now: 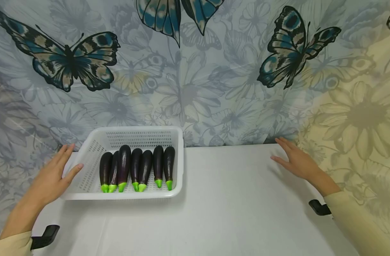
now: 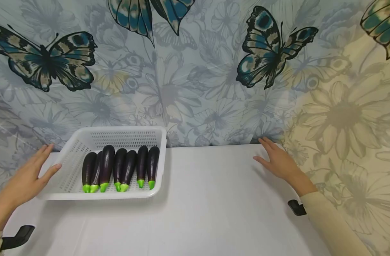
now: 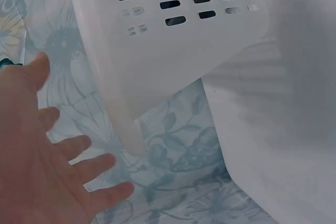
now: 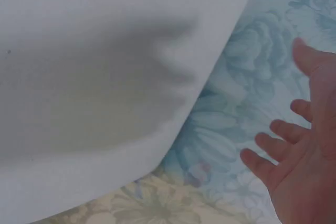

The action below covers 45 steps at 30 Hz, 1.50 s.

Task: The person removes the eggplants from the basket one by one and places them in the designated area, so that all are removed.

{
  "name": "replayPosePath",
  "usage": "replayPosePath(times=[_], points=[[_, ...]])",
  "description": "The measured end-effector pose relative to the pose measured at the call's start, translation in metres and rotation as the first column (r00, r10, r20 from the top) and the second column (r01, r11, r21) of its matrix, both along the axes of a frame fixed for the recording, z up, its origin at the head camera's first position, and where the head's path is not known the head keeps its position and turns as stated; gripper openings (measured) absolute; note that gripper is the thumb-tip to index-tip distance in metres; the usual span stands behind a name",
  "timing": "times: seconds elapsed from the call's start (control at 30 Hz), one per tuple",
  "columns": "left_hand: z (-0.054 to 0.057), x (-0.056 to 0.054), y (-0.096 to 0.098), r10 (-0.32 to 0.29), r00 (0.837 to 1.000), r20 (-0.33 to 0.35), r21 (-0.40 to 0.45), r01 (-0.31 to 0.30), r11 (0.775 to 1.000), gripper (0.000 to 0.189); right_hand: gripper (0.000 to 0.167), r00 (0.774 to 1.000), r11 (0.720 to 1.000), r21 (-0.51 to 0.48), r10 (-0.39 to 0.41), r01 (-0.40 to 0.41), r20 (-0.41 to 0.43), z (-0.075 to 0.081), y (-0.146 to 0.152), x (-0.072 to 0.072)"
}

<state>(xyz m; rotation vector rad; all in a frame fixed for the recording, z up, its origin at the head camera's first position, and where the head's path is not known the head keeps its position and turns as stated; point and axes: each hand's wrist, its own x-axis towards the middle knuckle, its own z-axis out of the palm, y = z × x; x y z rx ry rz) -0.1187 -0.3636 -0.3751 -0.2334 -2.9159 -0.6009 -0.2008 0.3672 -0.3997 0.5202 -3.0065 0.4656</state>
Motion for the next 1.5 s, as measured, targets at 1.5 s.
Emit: replayPosePath(times=[1.5], points=[[-0.024,0.01,0.0,0.28,0.947,0.158,0.313,-0.317,0.895,0.054,0.073,0.955,0.956,-0.063,0.281,-0.287,-0.092,0.046,-0.122,-0.017]])
